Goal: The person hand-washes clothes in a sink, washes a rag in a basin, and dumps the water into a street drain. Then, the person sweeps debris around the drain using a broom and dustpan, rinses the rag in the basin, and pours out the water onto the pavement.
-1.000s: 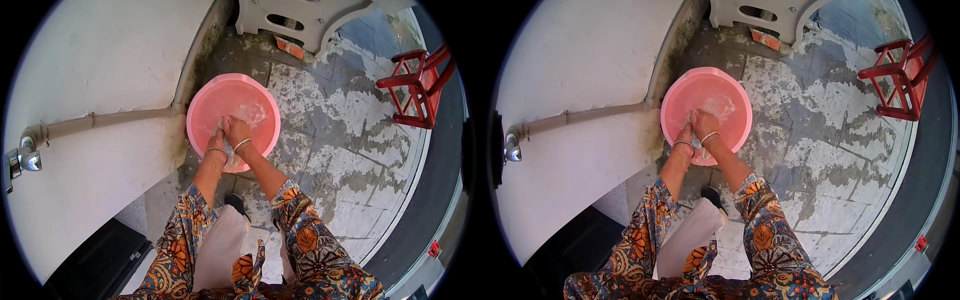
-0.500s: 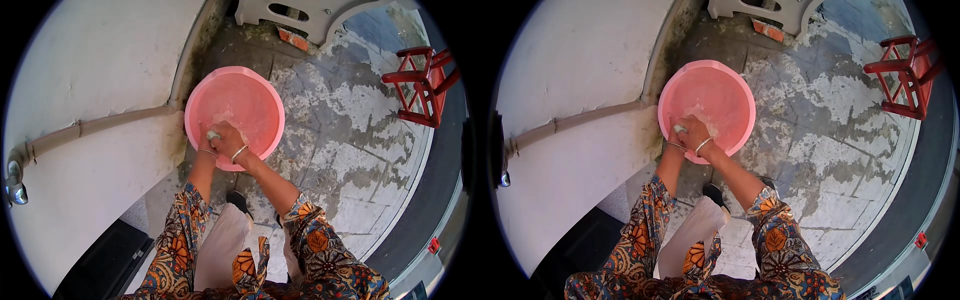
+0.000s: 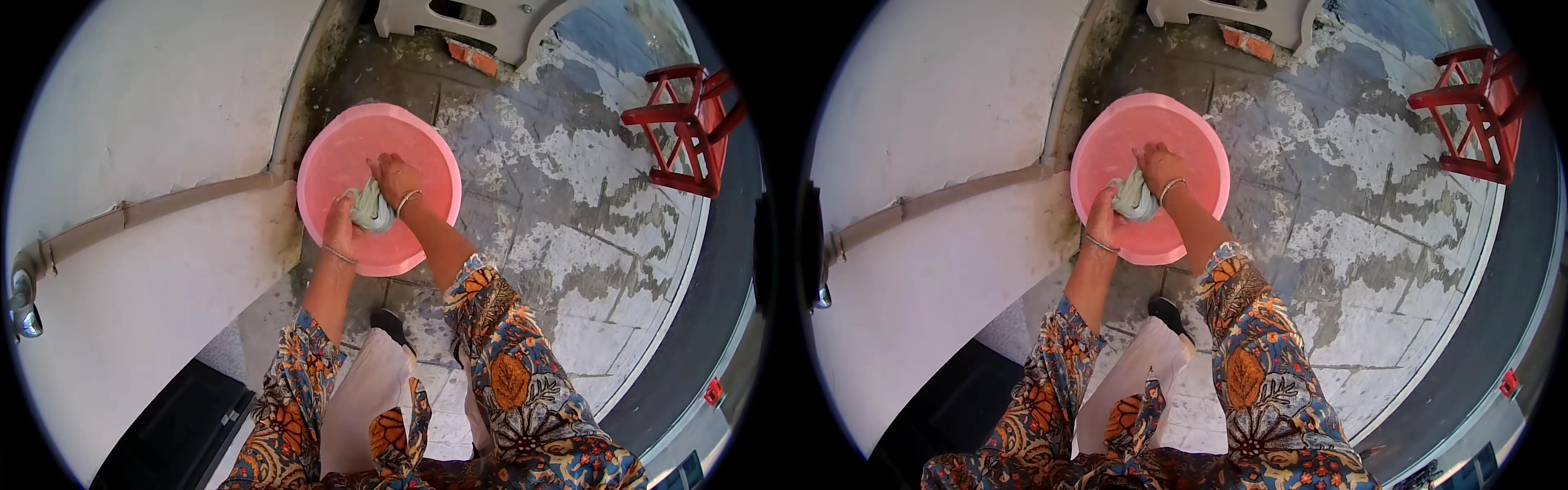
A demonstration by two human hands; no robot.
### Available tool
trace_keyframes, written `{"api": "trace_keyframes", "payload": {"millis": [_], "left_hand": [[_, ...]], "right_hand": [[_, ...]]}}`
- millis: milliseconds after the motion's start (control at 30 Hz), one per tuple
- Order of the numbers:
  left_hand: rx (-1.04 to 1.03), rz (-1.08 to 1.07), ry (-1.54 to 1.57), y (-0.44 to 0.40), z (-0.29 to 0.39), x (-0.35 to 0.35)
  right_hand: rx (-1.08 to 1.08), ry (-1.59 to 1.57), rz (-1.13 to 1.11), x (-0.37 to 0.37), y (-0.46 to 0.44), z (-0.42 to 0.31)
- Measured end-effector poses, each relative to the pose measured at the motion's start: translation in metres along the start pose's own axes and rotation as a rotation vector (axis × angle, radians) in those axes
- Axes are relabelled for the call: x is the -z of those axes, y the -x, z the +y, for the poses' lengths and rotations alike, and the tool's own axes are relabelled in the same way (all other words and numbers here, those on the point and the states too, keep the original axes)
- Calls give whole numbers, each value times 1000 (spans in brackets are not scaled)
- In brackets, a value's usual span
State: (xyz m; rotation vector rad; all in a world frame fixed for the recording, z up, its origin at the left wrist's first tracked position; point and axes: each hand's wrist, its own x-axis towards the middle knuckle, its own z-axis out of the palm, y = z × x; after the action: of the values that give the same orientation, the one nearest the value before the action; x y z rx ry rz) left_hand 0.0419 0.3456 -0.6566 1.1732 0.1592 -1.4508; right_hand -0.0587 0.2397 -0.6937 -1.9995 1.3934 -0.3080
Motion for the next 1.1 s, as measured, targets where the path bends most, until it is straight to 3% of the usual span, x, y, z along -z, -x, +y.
{"api": "trace_keyframes", "payload": {"millis": [100, 200, 300, 333, 433, 533, 667, 767, 867, 900, 1000, 1100], "left_hand": [[115, 111, 173, 19, 16, 12], [264, -129, 197, 21, 5, 30], [255, -447, 224, 3, -7, 50], [246, -494, 230, -1, -7, 51], [197, -331, 224, 2, 1, 38], [89, -39, 165, 10, 13, 9], [-10, 137, 20, 8, 8, -10], [-38, 22, -245, 2, -1, 16], [45, 222, 12, -6, 7, 49], [137, 142, 75, 26, 19, 2], [314, -60, 172, 25, 17, 6], [378, 48, 327, 13, 25, -3]], "right_hand": [[-310, -249, 116, -14, 6, 44], [-470, -466, 59, -55, 4, 54], [-250, -1005, -108, -18, 30, -17], [-242, -1049, -275, -2, 46, -44], [280, -657, 9, 46, 99, -113], [237, -216, -103, 60, 95, -134], [-3, -197, -119, 24, 8, -86], [9, -23, 36, 0, -23, -3], [-81, 57, 312, -19, -12, 41], [-148, 85, 421, -25, -7, 48], [-349, -313, -107, -28, -2, 18], [82, -460, -97, 12, 48, -48]]}}
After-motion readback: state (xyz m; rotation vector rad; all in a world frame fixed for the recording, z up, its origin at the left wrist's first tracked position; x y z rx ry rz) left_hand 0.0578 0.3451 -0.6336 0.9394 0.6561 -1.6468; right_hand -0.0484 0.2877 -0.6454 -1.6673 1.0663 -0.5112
